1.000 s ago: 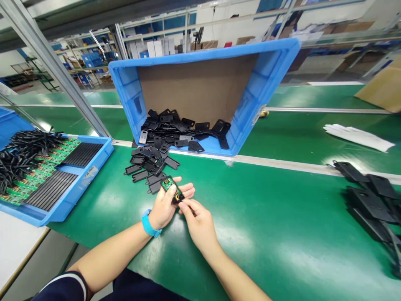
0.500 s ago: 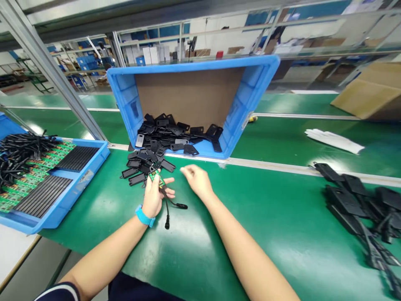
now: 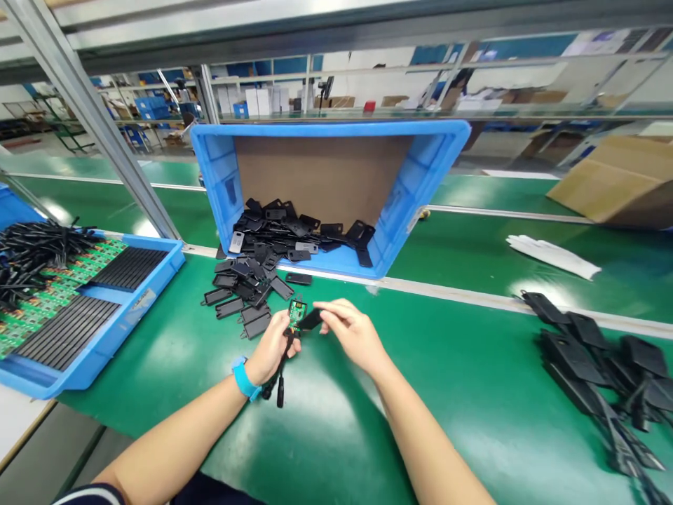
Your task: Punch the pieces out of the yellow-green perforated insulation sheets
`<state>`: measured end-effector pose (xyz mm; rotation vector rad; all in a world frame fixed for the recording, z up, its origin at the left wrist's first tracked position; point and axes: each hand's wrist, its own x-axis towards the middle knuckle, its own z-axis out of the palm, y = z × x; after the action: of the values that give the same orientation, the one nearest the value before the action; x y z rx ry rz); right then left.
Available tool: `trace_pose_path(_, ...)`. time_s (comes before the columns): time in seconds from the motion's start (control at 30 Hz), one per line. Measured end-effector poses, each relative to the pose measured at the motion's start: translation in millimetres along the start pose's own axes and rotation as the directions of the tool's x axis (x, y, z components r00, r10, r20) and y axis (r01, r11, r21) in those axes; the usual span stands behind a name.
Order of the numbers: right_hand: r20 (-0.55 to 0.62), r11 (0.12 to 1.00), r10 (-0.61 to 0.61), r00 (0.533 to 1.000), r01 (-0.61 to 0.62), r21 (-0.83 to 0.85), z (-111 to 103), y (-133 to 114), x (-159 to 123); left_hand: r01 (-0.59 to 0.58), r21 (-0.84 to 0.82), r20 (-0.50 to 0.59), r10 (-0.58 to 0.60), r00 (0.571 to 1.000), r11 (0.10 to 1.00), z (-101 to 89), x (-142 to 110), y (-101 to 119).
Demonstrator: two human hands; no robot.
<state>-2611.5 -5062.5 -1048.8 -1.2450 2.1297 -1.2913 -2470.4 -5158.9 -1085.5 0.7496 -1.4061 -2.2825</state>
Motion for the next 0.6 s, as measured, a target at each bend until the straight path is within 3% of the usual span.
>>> trace_pose_path(0.1,0.063,0.905,0.193,0.979,-0.203,0.373,6,-11,-20,-0.027,0.124,0.082,0.017,0.997,0.992,7.4,-9,-4)
trace_pose_path(0.17,0.037,0.847,0.274,0.961,-0.259,0.465,11,-14,-24,-0.066,0.197,0.116,0.044,0.992,0.978,11.4,-16,-4)
trace_pose_path(0.37,-0.056,0.808,0.321,0.945,-0.243,0.537,12,-21,-27,-0.175,0.325,0.161,0.128,0.979,0.929,14.6,-23,-1)
trace_pose_path(0.6,0.048,0.796,0.335,0.941,-0.31,0.52,-5,-24,-26,-0.234,0.403,0.159,0.184,0.97,0.885,9.9,-24,0)
